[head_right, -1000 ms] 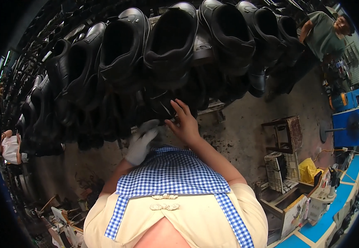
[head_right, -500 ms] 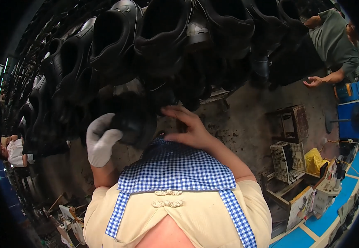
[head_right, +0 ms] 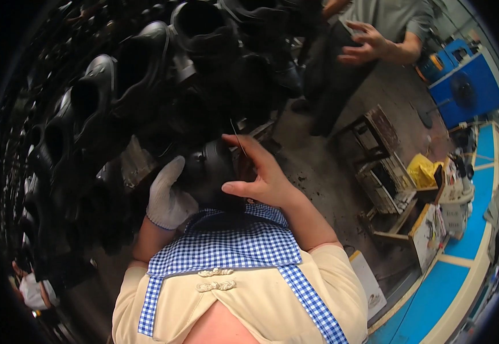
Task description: Trimming excess material from the soles and edges of black shoes using a small knife.
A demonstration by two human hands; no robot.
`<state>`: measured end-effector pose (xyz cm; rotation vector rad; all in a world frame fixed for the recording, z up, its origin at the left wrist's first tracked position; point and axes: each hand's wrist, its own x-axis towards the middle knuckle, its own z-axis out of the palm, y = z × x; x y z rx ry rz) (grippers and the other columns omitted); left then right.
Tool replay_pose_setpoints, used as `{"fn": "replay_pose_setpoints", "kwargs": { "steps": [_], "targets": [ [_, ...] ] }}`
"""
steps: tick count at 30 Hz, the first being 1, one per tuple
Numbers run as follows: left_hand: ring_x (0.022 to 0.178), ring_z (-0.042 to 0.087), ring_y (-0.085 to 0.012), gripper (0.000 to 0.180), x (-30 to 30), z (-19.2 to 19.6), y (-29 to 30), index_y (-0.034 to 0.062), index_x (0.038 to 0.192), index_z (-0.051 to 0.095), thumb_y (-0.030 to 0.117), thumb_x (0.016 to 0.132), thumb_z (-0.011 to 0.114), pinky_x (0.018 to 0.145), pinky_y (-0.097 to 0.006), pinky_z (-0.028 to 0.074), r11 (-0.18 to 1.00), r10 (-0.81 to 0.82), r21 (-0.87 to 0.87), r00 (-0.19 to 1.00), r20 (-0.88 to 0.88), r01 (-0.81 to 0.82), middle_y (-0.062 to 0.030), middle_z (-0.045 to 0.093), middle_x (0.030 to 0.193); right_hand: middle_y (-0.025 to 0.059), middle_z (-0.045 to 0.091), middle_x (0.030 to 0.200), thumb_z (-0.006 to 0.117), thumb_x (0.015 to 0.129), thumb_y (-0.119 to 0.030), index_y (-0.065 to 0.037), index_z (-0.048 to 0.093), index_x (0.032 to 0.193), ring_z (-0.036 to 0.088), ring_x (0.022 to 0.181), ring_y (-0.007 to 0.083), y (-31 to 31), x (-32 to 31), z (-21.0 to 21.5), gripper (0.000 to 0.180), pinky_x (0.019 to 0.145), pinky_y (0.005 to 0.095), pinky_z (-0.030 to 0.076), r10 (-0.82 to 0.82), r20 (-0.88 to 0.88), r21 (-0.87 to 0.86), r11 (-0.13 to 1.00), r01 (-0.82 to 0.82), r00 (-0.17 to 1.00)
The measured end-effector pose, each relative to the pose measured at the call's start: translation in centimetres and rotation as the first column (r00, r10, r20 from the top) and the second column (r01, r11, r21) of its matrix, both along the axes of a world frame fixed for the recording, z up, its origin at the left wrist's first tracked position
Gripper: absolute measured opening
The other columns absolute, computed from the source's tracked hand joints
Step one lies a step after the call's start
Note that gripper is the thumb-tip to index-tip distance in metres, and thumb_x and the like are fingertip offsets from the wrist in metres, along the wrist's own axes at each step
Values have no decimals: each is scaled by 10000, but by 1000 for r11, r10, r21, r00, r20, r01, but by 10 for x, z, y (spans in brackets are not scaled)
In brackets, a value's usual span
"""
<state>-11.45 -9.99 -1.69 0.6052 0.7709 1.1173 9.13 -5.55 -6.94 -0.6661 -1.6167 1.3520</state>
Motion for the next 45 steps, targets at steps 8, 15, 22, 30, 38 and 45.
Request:
{"fn": "replay_pose_setpoints", "kwargs": {
  "steps": [8, 15, 22, 30, 38, 45],
  "targets": [
    [932, 611, -136, 351, 44, -10, 17, 8, 1251, 543, 224, 974, 528, 806, -282, 515, 964, -265, -19, 951, -156, 265, -65, 626, 1055, 60, 583, 932, 790, 763, -50, -41, 709, 1065, 561, 702, 96, -12, 55, 51, 313, 581, 203, 467, -352, 263, 464, 862, 202, 898],
    [803, 563, -93, 396, 62, -13, 28, 8, 1202, 571, 309, 947, 610, 728, -238, 479, 912, -272, 36, 668, -693, 408, -36, 624, 902, 53, 589, 907, 760, 548, 41, -43, 668, 887, 615, 676, 184, -29, 58, 59, 362, 507, 260, 510, -686, 386, 839, 539, 73, 617],
    [818, 565, -104, 436, 73, -12, 38, 3, 1194, 575, 361, 946, 595, 750, -264, 483, 888, -314, 75, 717, -622, 454, -47, 630, 905, 68, 531, 932, 633, 922, -86, -36, 571, 903, 478, 720, 115, -25, 70, 16, 82, 632, 235, 415, -515, 152, 330, 831, 448, 844],
    [879, 602, -152, 530, 80, -18, 48, 1, 1227, 560, 423, 913, 628, 799, -300, 498, 875, -361, -69, 549, -754, 480, -100, 647, 994, 39, 599, 849, 708, 776, -78, -43, 668, 911, 625, 690, 168, -31, 80, 47, 145, 527, 257, 510, -737, 419, 801, 575, 168, 530],
    [1045, 644, -284, 519, 101, -7, 50, 30, 1236, 579, 448, 929, 582, 935, -350, 484, 826, -250, 79, 489, -836, 558, -175, 664, 1102, 29, 547, 795, 674, 717, -126, -19, 649, 859, 555, 647, 125, -35, 83, 49, 179, 438, 220, 420, -865, 462, 878, 415, -239, 196],
    [978, 660, -324, 717, 104, -18, 53, -92, 1061, 592, 598, 864, 591, 845, -403, 516, 883, -177, 90, 504, -845, 461, -245, 660, 1030, 38, 473, 865, 655, 811, -152, -63, 533, 924, 565, 650, 141, -24, 81, 27, 189, 471, 228, 462, -849, 455, 883, 470, -10, 268]
  ]
}}
